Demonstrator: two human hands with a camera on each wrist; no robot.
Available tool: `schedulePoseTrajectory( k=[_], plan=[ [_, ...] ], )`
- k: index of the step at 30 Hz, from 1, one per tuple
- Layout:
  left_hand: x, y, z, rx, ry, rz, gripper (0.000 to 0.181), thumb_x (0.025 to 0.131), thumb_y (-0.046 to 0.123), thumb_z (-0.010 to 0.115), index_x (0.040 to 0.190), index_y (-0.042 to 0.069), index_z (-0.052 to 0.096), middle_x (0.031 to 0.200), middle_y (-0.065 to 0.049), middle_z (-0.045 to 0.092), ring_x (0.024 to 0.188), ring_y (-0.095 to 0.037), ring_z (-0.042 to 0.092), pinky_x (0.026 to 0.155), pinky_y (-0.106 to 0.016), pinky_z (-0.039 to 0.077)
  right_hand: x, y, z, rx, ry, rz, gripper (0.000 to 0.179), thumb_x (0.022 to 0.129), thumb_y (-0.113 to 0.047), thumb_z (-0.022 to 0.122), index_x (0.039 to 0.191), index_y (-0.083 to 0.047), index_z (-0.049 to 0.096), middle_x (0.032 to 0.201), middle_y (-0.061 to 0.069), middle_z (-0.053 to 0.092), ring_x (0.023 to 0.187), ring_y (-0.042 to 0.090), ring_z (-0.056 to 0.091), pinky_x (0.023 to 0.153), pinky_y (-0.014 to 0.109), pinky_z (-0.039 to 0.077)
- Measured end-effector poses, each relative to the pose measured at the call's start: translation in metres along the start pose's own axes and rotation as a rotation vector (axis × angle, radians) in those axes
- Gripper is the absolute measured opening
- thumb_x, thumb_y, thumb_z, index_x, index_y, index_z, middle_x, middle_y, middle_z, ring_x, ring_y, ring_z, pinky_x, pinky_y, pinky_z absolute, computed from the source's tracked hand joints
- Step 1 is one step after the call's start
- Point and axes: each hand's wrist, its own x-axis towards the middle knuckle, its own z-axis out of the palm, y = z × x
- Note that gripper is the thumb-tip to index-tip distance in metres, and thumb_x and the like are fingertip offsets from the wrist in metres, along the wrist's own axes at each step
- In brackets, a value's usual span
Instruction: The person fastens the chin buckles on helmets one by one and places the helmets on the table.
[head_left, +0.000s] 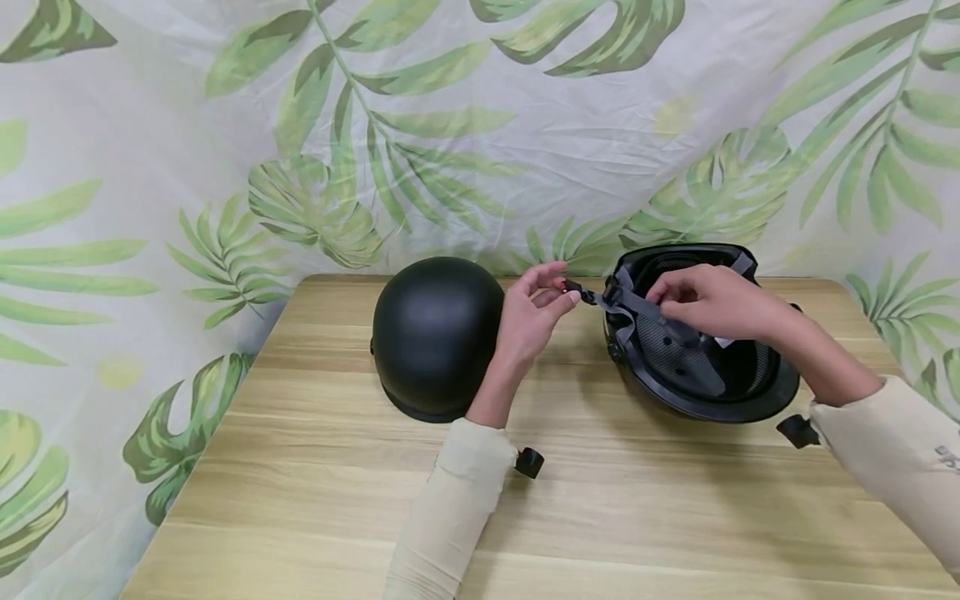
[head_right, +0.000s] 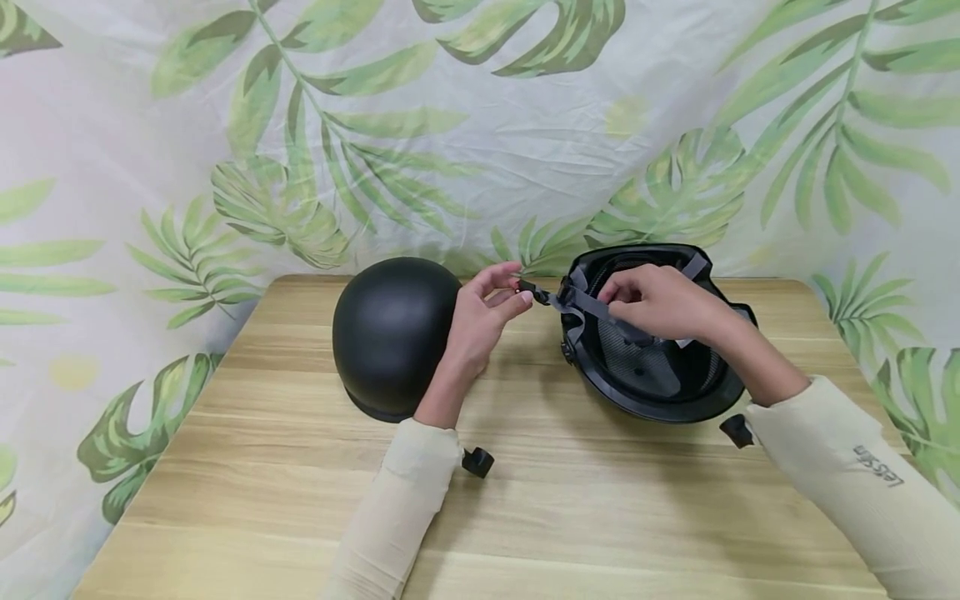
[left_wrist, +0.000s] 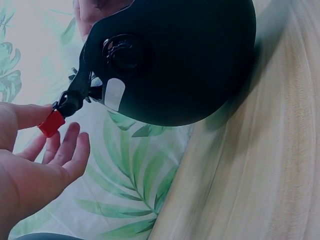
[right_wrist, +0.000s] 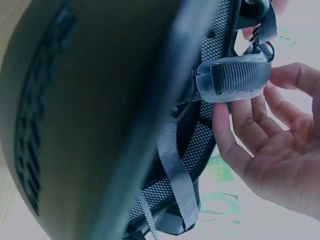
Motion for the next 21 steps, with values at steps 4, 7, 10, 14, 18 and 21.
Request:
schedulePoseTrajectory(
  k=[4,7,10,14,18,21],
  plan=[
    [0.0005,-0.0007,0.0018,-0.021,0.013,0.026,0.042,0.095,0.005,0.079,0.135,0.010,0.070,0.110,-0.001,0.061,0.118,-0.029,0.074,0.086,-0.025,0.061,0.0041,-0.0007,0.0070,0.031,-0.013,-0.008,0.025,0.106,-0.018,0.062,0.126,-0.007,0.073,0.096,0.003,0.068,0.072,0.013,0.055,0.066,0.030,0.044],
    [0.0010,-0.0011,0.0030,-0.044,0.013,0.034,0.043,0.094,0.005,0.079,0.136,0.010,0.069,0.112,-0.001,0.060,0.118,-0.031,0.075,0.085,-0.025,0.061,0.0061,-0.0017,0.0110,0.033,0.007,-0.032,0.024,0.106,-0.023,0.066,0.122,-0.008,0.075,0.091,0.001,0.068,0.071,0.012,0.054,0.065,0.029,0.043],
    [0.0014,-0.0004,0.0035,-0.057,0.009,0.044,0.043,0.094,0.005,0.079,0.136,0.009,0.069,0.112,-0.001,0.061,0.117,-0.030,0.074,0.087,-0.026,0.062,0.0057,-0.0016,0.0109,0.021,0.038,-0.041,0.021,0.106,-0.025,0.067,0.118,-0.011,0.077,0.088,0.000,0.068,0.068,0.012,0.053,0.064,0.029,0.043],
    [0.0011,0.0017,0.0038,-0.074,0.003,0.053,0.043,0.094,0.006,0.079,0.136,0.010,0.068,0.115,-0.003,0.063,0.114,-0.026,0.075,0.089,-0.027,0.063,0.0030,-0.0021,0.0066,0.020,0.063,-0.027,0.019,0.107,-0.026,0.066,0.115,-0.013,0.077,0.090,0.002,0.071,0.071,0.013,0.056,0.066,0.029,0.045],
    [0.0006,0.0021,0.0038,-0.085,-0.002,0.067,0.043,0.094,0.006,0.080,0.135,0.009,0.068,0.122,-0.010,0.069,0.112,-0.022,0.075,0.091,-0.028,0.063,0.0010,-0.0037,0.0044,0.039,0.095,-0.021,0.020,0.108,-0.026,0.064,0.116,-0.013,0.077,0.100,0.001,0.076,0.085,0.014,0.065,0.073,0.028,0.048],
    [0.0003,0.0015,0.0037,-0.077,-0.003,0.088,0.043,0.094,0.006,0.080,0.135,0.007,0.067,0.127,-0.016,0.072,0.113,-0.023,0.074,0.095,-0.028,0.061,-0.0003,-0.0038,0.0047,0.089,0.114,-0.026,0.018,0.109,-0.021,0.062,0.118,-0.011,0.075,0.106,0.002,0.079,0.090,0.011,0.071,0.077,0.023,0.051]
  ],
)
